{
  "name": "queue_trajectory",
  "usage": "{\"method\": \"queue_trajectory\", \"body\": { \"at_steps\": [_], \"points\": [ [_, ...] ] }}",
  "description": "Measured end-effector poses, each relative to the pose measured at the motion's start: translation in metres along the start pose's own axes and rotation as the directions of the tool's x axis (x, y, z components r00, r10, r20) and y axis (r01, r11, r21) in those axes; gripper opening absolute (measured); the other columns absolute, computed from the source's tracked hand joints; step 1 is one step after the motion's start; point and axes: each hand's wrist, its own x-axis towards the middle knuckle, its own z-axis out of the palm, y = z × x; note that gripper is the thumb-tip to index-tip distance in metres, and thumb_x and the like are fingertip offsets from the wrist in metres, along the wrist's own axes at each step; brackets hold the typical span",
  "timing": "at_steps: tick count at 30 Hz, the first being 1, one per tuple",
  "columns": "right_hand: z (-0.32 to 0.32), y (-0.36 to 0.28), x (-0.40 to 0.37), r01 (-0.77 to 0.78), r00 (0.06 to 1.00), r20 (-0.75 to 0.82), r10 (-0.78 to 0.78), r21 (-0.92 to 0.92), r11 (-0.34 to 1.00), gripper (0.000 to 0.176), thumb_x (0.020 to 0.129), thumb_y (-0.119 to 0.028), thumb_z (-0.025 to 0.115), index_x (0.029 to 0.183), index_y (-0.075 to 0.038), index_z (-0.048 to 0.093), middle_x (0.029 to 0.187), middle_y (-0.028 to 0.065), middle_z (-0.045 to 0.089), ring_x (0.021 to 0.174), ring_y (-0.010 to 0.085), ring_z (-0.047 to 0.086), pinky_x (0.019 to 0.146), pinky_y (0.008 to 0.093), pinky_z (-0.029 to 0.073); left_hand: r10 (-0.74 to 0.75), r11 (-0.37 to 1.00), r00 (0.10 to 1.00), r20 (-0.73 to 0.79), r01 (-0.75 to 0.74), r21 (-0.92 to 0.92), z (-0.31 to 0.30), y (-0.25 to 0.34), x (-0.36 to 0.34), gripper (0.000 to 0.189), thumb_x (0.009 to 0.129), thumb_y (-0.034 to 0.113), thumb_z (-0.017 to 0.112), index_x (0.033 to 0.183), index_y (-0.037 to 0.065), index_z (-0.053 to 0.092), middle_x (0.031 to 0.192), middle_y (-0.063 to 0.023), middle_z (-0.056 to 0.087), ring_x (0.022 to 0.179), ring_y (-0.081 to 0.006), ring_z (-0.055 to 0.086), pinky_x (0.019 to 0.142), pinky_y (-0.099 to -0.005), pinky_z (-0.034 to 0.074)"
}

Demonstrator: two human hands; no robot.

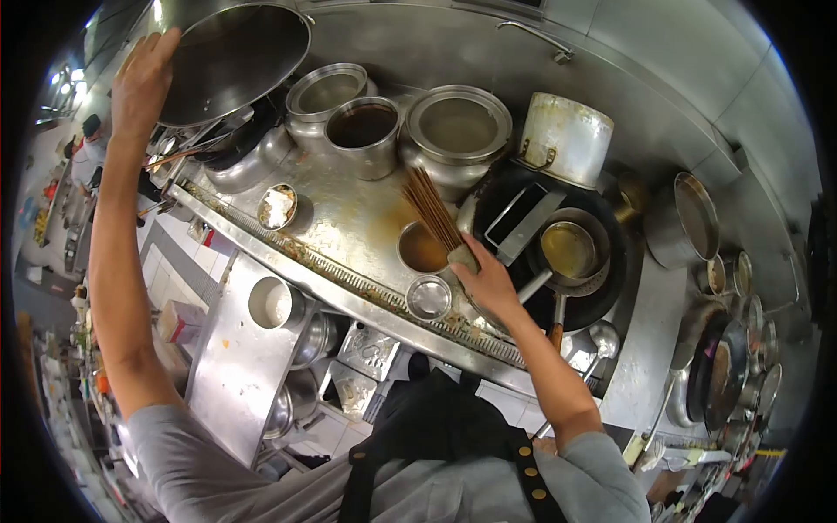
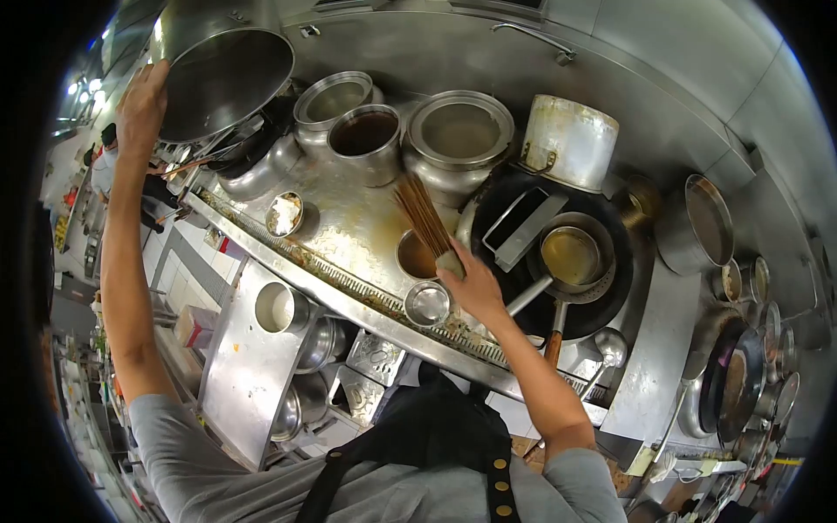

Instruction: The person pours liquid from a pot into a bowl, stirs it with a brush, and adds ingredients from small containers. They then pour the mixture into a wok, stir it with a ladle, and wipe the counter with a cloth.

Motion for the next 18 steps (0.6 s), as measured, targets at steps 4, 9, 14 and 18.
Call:
{"method": "queue_trajectory", "body": {
  "at_steps": [4, 9, 14, 18],
  "points": [
    [-0.047, -0.048, 0.026, 0.263, 0.951, -0.103, -0.291, -0.226, 0.938, 0.066, 0.083, -0.029, 0.067, 0.142, -0.017, 0.039, 0.099, 0.0149, 0.057, 0.081, 0.0331, 0.061, 0.072, 0.0413, 0.051, -0.007, 0.999, 0.999, -0.037, 0.005, -0.050, 0.001, -0.001, -0.012, 0.036, 0.075, -0.003, 0.055, 0.108, 0.013, 0.055, 0.093, -0.0082, 0.059, 0.091, -0.0288, 0.060, 0.076, -0.0401, 0.050],
    [-0.096, -0.088, 0.057, 0.390, 0.844, -0.174, -0.507, -0.449, 0.804, 0.071, 0.081, -0.028, 0.070, 0.143, -0.020, 0.037, 0.099, 0.0125, 0.055, 0.079, 0.0322, 0.061, 0.066, 0.0409, 0.052, -0.034, 0.991, 0.999, -0.035, 0.029, -0.130, -0.006, -0.011, -0.031, 0.030, 0.080, -0.002, 0.054, 0.108, 0.010, 0.056, 0.097, -0.0100, 0.060, 0.094, -0.0315, 0.060, 0.076, -0.0417, 0.049],
    [-0.112, -0.045, 0.098, 0.445, 0.883, 0.191, -0.429, -0.632, 0.635, 0.070, 0.082, -0.031, 0.068, 0.144, -0.023, 0.036, 0.106, 0.0150, 0.057, 0.084, 0.0355, 0.061, 0.071, 0.0425, 0.052, -0.096, 0.992, 0.994, 0.059, 0.100, -0.070, -0.010, -0.016, -0.048, 0.028, 0.082, -0.001, 0.054, 0.108, 0.008, 0.056, 0.092, -0.0117, 0.059, 0.089, -0.0332, 0.059, 0.075, -0.0433, 0.047],
    [-0.104, 0.007, 0.157, 0.471, 0.874, 0.481, 0.073, -0.874, 0.117, 0.064, 0.083, -0.033, 0.066, 0.141, -0.023, 0.040, 0.101, 0.0122, 0.061, 0.083, 0.0292, 0.066, 0.068, 0.0412, 0.054, -0.051, 0.993, 0.997, 0.053, 0.057, -0.108, -0.008, -0.016, -0.057, 0.026, 0.083, -0.002, 0.054, 0.106, 0.008, 0.056, 0.086, -0.0124, 0.056, 0.084, -0.0340, 0.058, 0.073, -0.0442, 0.047]
  ]
}}
